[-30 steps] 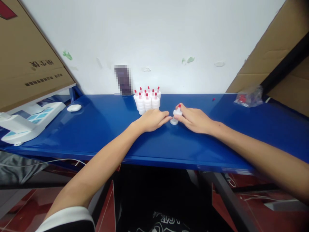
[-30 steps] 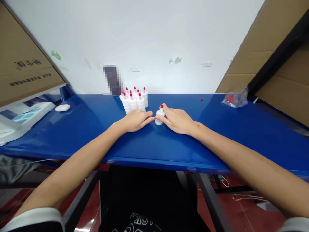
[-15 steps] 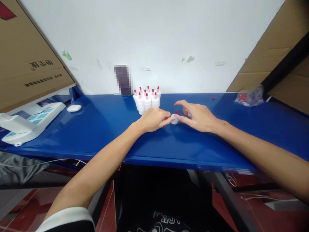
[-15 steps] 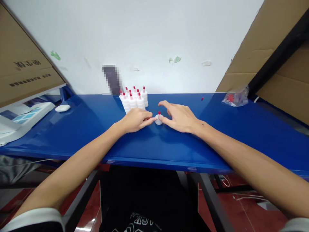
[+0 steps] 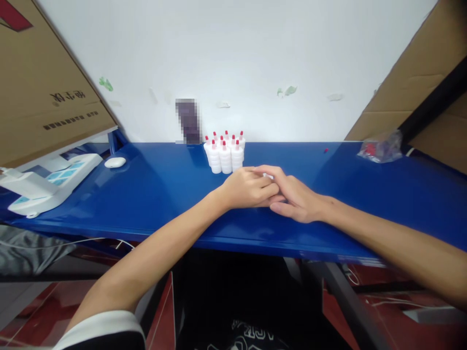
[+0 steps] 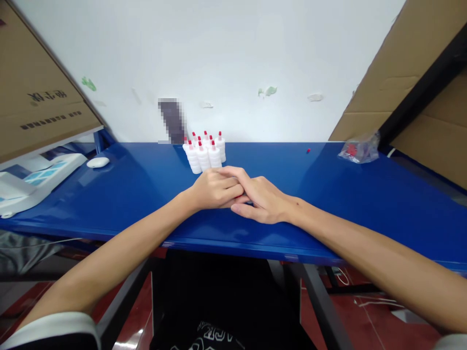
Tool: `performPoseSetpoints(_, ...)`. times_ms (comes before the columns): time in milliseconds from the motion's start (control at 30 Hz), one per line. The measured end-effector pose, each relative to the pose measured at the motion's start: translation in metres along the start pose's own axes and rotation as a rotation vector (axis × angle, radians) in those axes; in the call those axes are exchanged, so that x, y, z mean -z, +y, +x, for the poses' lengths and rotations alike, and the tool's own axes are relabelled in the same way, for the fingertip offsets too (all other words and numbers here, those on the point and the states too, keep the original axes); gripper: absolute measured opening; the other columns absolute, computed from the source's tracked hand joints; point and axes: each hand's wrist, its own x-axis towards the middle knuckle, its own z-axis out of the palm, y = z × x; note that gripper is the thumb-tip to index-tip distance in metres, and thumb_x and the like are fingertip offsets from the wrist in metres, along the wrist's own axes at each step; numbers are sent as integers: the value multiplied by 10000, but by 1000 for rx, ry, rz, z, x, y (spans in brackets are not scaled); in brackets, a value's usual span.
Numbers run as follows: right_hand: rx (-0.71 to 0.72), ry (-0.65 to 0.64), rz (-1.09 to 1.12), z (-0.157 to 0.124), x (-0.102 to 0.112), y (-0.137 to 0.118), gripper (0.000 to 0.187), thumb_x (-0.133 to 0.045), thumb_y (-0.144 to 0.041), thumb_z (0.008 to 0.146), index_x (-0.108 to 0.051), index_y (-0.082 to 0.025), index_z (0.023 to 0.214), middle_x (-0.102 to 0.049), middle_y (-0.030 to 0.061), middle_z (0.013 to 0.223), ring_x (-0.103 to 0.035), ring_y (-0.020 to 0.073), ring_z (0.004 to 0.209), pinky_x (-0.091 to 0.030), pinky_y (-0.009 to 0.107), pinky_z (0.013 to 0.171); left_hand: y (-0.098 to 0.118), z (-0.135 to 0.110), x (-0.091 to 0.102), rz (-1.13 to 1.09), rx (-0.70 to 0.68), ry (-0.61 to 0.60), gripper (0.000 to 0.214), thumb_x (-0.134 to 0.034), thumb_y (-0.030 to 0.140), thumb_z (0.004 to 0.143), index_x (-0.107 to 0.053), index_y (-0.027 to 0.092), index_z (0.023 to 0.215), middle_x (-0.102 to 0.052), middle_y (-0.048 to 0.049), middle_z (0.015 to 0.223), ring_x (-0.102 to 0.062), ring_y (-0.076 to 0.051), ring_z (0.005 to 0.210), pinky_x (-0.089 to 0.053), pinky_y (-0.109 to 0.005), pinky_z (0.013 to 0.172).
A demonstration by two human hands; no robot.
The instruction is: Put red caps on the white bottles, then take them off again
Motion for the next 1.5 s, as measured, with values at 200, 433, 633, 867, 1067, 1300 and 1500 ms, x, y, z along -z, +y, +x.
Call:
performPoseSetpoints(200, -45, 71, -25, -1, -2, 0, 663, -522, -439, 983, -293, -212, 1563, -718, 39, 898, -695, 238, 700, -548, 376, 627, -2, -1, -1, -36, -18, 0, 469, -371, 336, 1111, -558, 183, 709, -661, 12, 646, -584, -97, 527, -422, -273, 529)
performPoseSetpoints(433, -89, 100, -52, 1, -1, 2, 621, -467, -196, 855, -400, -221, 1473, -705, 1, 812, -638, 210, 613, -506, 346, 576, -3, -4, -5, -41, 52, -220, 494, -307, 392, 1120, -625, 174, 811, -692, -20, 696, -623, -123, 573, -423, -287, 534)
performPoseSetpoints(633, -142, 144, 4, -2, 10, 15, 339, -407, -151, 839, -494, -230, 1157, -526, -81, 590, -456, 160, 487, -399, 327, 553, -10, -10, 5, -226, 302, -484, 565, -334, 583, 1084, -617, 174, 814, -674, -26, 688, -602, -144, 569, -355, -275, 535)
performPoseSetpoints(867, -247, 355, -91, 0, 20, 37, 264, -487, -185, 760, -446, -245, 1014, -546, -6, 802, -516, 194, 681, -434, 374, 687, -19, -14, 8, -491, 539, -595, 408, -633, 517, 982, -589, 159, 792, -610, 7, 665, -522, -115, 565, -347, -241, 563)
performPoseSetpoints(1067, -332, 409, -248, 1, 18, 50, 323, -528, -192, 738, -409, -251, 1033, -552, 63, 973, -558, 251, 877, -481, 444, 814, -22, -18, 6, -556, 560, -622, 240, -714, 345, 958, -649, 137, 857, -644, -5, 729, -556, -115, 614, -386, -236, 614)
performPoseSetpoints(1300, -410, 381, -172, 2, 20, 41, 377, -473, -394, 999, -454, -206, 1325, -620, 33, 857, -570, 202, 639, -486, 416, 708, -27, -16, 15, -535, 565, -637, 195, -707, 331, 958, -727, 137, 951, -719, -56, 865, -627, -147, 729, -424, -250, 668)
performPoseSetpoints(1500, -377, 287, -252, 1, 20, 31, 377, -377, -489, 1046, -602, -206, 1152, -618, 34, 756, -607, 244, 725, -480, 412, 734, -30, -13, 23, -652, 621, -619, 178, -732, 324, 936, -766, 149, 932, -751, -40, 821, -647, -129, 688, -439, -250, 659)
